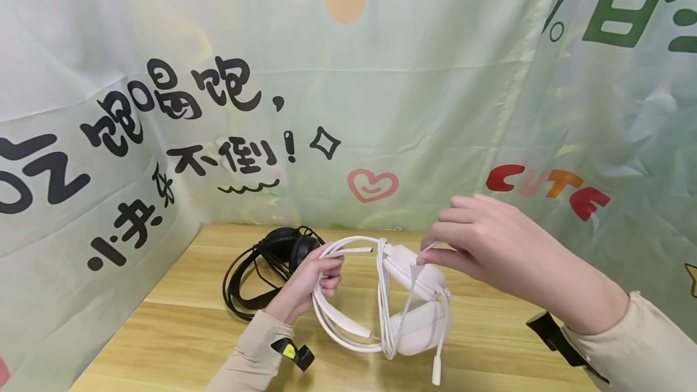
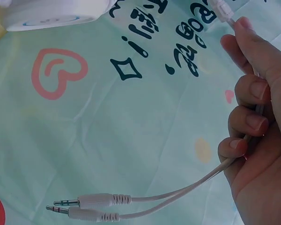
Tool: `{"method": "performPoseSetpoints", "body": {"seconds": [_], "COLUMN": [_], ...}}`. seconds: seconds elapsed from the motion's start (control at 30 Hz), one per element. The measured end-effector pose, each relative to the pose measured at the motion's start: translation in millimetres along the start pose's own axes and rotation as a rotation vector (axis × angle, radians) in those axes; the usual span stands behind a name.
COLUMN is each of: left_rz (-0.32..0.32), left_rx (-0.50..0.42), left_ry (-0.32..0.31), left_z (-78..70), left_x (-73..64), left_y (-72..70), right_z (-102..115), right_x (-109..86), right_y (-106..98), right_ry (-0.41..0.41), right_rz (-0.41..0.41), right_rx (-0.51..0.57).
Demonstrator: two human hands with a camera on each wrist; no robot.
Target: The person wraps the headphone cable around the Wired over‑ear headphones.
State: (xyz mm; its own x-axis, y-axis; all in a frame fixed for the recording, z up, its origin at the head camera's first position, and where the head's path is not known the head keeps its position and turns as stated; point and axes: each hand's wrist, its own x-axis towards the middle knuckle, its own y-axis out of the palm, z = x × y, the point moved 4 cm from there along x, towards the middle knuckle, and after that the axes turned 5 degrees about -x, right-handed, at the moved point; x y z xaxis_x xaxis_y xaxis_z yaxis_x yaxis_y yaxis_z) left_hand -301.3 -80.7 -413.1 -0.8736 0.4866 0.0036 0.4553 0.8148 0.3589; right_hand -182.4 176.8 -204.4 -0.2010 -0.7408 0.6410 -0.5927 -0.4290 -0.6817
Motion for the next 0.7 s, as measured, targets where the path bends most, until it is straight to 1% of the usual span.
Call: {"method": "performPoseSetpoints", "body": {"seconds": [0.17, 0.27, 0.43, 0.5, 0.6, 0.7], "left_rz": [0.06, 0.108, 0.179, 0.191, 0.204, 0.226], "left_rx": [0.017, 0.019, 0.017, 0.017, 0.019, 0.015], "left_ry": [-0.022, -0.028, -0.053, -0.062, -0.066, -0.065], "left_z": [1.3, 2.0, 4.4, 5.4, 6.4, 6.7], "left_x": [-1.4, -2.5, -4.5, -4.9, -5.1, -5.4], "left_y": [4.2, 8.4, 15.1, 16.3, 17.2, 17.1], "right_z": [-7.5, -14.9, -30.2, -34.5, -37.9, -39.8], "right_x": [1.7, 2.2, 1.9, 2.4, 5.0, 7.9], "right_y": [10.6, 18.8, 35.4, 41.9, 50.7, 59.7], "right_ry": [0.028, 0.072, 0.15, 0.172, 0.183, 0.199], "right_rz": [0.061, 0.095, 0.17, 0.194, 0.21, 0.231], "right_rx": [0.075, 0.104, 0.113, 0.136, 0.177, 0.241]}}
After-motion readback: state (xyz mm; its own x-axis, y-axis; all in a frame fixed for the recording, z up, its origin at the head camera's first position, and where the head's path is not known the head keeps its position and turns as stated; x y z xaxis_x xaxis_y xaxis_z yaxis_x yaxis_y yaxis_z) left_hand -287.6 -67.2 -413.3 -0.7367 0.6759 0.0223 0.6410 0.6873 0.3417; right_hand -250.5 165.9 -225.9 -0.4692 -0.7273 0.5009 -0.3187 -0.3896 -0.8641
